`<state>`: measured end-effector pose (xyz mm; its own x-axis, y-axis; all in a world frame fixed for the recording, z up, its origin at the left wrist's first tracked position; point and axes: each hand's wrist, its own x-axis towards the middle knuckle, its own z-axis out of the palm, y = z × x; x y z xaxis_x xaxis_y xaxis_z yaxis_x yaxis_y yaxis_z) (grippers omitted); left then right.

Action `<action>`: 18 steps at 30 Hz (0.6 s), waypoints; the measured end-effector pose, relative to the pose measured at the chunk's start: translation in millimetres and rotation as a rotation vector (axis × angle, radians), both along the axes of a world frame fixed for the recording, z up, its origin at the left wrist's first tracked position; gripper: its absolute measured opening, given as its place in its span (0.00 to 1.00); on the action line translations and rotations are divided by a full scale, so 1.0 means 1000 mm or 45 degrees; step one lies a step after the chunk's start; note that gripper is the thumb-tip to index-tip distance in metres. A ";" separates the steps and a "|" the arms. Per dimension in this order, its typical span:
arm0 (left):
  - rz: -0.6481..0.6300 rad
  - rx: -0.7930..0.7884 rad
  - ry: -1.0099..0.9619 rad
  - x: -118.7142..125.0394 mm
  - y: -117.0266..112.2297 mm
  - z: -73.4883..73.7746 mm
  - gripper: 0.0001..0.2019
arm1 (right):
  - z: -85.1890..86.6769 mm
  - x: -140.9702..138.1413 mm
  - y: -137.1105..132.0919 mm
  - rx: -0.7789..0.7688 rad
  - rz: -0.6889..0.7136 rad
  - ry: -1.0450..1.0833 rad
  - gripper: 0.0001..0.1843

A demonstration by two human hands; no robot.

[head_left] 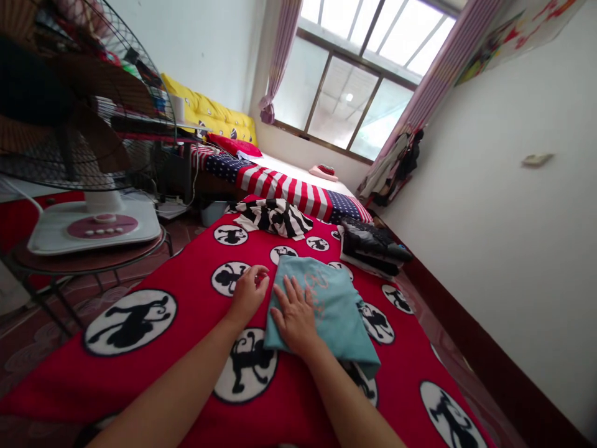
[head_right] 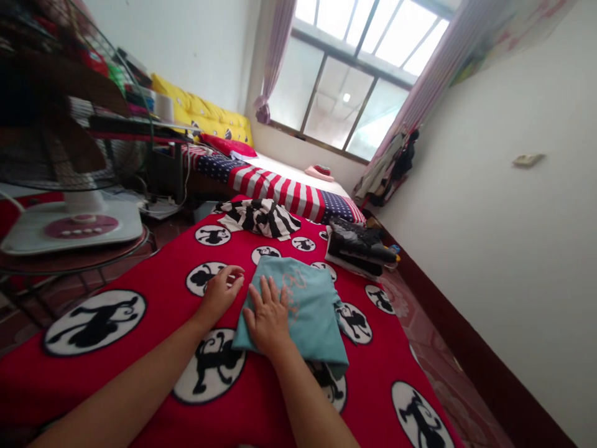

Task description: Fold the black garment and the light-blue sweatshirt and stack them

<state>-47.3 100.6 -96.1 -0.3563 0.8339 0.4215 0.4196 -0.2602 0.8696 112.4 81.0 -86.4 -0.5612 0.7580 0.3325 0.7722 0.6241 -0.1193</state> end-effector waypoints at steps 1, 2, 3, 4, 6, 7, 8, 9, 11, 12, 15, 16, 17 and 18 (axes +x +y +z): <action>-0.053 0.014 0.035 0.003 -0.001 -0.001 0.10 | 0.000 0.005 -0.003 -0.006 0.021 -0.001 0.29; -0.116 0.024 0.080 0.005 -0.002 -0.002 0.12 | 0.001 0.010 -0.006 -0.012 0.039 0.005 0.29; -0.179 0.032 0.133 0.008 -0.002 -0.003 0.14 | 0.002 0.017 -0.008 -0.011 0.034 0.022 0.29; -0.235 0.034 0.190 0.010 -0.003 -0.005 0.15 | 0.002 0.025 -0.010 0.000 -0.007 0.049 0.29; -0.306 0.023 0.272 0.013 -0.004 -0.008 0.16 | 0.001 0.044 -0.009 0.057 -0.215 0.133 0.28; -0.322 0.010 0.285 0.013 -0.004 -0.009 0.16 | -0.001 0.055 -0.007 0.094 -0.366 0.185 0.28; -0.331 -0.008 0.283 0.013 -0.004 -0.009 0.16 | -0.001 0.068 -0.004 0.125 -0.531 0.244 0.31; -0.338 -0.025 0.272 0.012 -0.004 -0.009 0.16 | -0.002 0.080 0.000 0.131 -0.690 0.307 0.35; -0.342 -0.047 0.247 0.012 -0.005 -0.009 0.17 | 0.001 0.105 0.007 0.021 -0.939 0.437 0.46; -0.338 -0.053 0.238 0.011 -0.005 -0.008 0.17 | 0.004 0.115 0.010 -0.079 -1.015 0.494 0.50; -0.315 -0.071 0.211 0.012 -0.006 -0.006 0.16 | 0.012 0.135 0.017 -0.339 -1.074 0.630 0.55; -0.306 -0.078 0.204 0.013 -0.005 -0.006 0.16 | 0.014 0.138 0.019 -0.373 -1.062 0.691 0.55; -0.299 -0.084 0.199 0.013 -0.005 -0.006 0.16 | 0.016 0.139 0.020 -0.382 -1.042 0.778 0.56; -0.293 -0.092 0.195 0.014 -0.004 -0.006 0.16 | 0.016 0.139 0.020 -0.386 -1.000 0.901 0.55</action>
